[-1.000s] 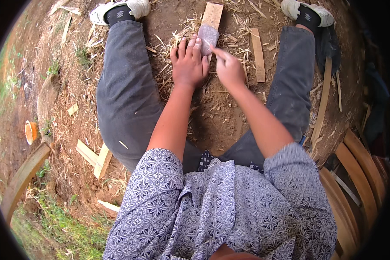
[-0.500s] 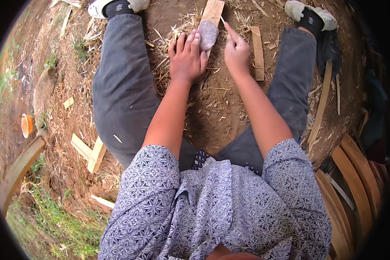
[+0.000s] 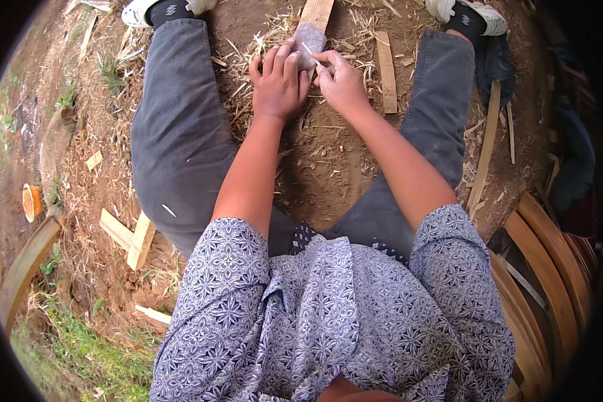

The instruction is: The person sits on the ground and uses a knife to shave thin strips from a small wooden block. They repeatedly scrape the knife along the wood to create fine shavings and occasionally inspect the resulting strips.

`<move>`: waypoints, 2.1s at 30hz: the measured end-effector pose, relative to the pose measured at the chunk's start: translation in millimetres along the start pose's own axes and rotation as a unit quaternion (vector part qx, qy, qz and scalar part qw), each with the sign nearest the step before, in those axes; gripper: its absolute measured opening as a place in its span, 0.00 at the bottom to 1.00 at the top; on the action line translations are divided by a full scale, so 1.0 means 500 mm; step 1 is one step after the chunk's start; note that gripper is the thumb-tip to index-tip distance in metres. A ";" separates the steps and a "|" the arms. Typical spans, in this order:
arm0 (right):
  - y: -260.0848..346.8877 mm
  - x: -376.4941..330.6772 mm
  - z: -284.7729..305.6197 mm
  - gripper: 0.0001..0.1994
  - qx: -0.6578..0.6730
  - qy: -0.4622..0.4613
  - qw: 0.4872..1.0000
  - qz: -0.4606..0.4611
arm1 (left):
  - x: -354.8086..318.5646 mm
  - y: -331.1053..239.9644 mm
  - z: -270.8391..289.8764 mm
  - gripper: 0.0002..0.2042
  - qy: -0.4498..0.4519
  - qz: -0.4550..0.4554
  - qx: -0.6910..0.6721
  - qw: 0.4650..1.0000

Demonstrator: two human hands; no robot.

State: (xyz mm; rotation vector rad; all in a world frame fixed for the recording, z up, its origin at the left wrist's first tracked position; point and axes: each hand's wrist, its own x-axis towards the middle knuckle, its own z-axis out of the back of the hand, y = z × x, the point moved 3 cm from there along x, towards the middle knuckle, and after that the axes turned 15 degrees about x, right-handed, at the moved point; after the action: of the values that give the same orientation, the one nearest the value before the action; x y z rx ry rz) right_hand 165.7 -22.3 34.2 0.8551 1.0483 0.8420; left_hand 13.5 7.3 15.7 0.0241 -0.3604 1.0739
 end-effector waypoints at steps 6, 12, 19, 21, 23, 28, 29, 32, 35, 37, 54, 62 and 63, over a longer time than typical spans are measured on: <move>-0.025 0.102 0.025 0.13 -0.005 -0.022 0.991 0.133 | 0.006 -0.009 -0.002 0.19 -0.037 -0.007 -0.028 0.999; -0.042 -0.006 -0.003 0.13 0.017 0.006 0.996 0.087 | -0.005 0.007 -0.004 0.19 -0.024 0.008 -0.023 0.999; 0.011 0.114 0.020 0.15 0.098 0.014 0.995 -0.018 | 0.001 -0.001 -0.001 0.19 -0.004 0.001 -0.013 1.000; 0.028 0.085 0.027 0.18 0.115 0.054 0.988 -0.083 | -0.001 0.002 0.002 0.21 0.004 0.004 -0.013 1.000; 0.013 0.085 0.037 0.20 0.146 0.069 0.985 -0.059 | 0.006 -0.003 0.007 0.22 0.001 0.000 -0.010 1.000; -0.008 0.067 0.055 0.18 0.159 0.065 0.984 -0.044 | 0.005 -0.002 0.004 0.25 0.001 -0.003 0.007 1.000; -0.015 0.060 0.059 0.17 0.167 0.054 0.983 -0.048 | 0.003 -0.002 0.003 0.25 0.003 -0.004 0.010 1.000; -0.001 0.037 0.053 0.15 0.139 0.045 0.988 -0.050 | 0.002 -0.002 0.007 0.26 0.006 -0.011 0.030 0.999; -0.016 0.019 0.045 0.10 0.065 -0.003 0.997 0.029 | 0.003 -0.004 0.005 0.26 -0.007 -0.016 0.033 0.999; -0.023 0.015 0.040 0.08 0.022 -0.025 0.998 0.055 | 0.004 -0.005 0.005 0.26 -0.009 -0.016 0.027 0.999; -0.032 -0.032 0.034 0.09 0.026 -0.066 0.997 0.025 | -0.001 0.003 -0.001 0.21 -0.011 0.002 -0.003 1.000; -0.129 -0.082 0.002 0.10 0.080 -0.063 0.989 0.110 | -0.002 0.008 -0.009 0.19 -0.038 0.001 -0.010 0.999; -0.115 -0.068 0.008 0.10 0.041 -0.071 0.992 0.097 | 0.000 0.009 -0.009 0.19 -0.039 0.002 -0.006 0.999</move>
State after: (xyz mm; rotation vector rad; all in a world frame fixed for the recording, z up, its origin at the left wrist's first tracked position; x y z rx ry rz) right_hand 169.9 -77.7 -3.6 1.0831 0.8886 0.8910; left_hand 10.9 10.4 10.7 0.0552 -0.4379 1.0765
